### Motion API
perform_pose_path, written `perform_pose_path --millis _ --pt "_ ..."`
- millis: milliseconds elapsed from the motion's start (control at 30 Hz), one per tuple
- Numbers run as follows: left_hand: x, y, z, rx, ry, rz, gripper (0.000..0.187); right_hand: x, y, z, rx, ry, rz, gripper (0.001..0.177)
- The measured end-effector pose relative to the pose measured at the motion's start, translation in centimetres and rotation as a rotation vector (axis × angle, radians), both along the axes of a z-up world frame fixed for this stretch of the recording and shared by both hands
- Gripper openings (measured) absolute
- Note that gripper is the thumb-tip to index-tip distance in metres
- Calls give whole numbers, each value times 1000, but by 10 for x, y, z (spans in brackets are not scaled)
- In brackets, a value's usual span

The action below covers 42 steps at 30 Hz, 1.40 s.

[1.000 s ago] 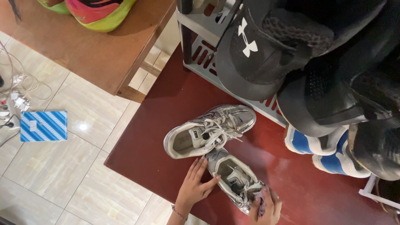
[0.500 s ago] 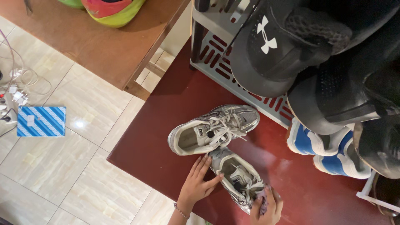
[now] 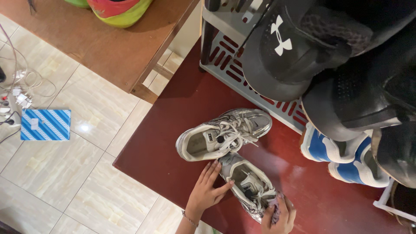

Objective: The person wipes the exterior and interior of a pair of silver sneakers using a pink cloth. They handle the shoes one at a time, rotating them to clean different sides and the inside lining on a red table.

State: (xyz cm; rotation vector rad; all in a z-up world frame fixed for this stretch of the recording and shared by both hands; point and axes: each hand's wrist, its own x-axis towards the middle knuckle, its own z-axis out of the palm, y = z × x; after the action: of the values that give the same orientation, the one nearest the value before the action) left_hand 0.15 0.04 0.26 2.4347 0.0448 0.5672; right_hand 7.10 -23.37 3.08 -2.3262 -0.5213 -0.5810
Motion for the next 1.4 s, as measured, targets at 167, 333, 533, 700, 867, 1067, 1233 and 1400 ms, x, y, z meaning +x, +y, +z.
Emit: perform_pose_path --millis 167,333,533,700,867,1067,1233,1400 --pt "0 -1 -1 19 -7 12 54 0 0 -1 -8 -1 -2 38" --pt "1 -1 2 3 -3 12 53 1 0 -3 8 -13 1 39" --pt "0 0 0 -2 12 6 53 -2 -7 -8 -37 9 -15 40" --pt "0 -1 -4 20 10 14 51 -2 -6 -8 -53 -47 -16 36" --pt "0 -2 -4 17 16 12 50 2 -1 1 -109 -95 -18 37" --pt "0 -2 -5 11 6 12 50 2 2 6 29 64 24 37" --pt "-1 -2 -5 3 22 12 51 -1 6 9 29 78 -4 37" --pt "-1 -2 -4 3 8 19 50 -1 10 11 47 65 -11 37"
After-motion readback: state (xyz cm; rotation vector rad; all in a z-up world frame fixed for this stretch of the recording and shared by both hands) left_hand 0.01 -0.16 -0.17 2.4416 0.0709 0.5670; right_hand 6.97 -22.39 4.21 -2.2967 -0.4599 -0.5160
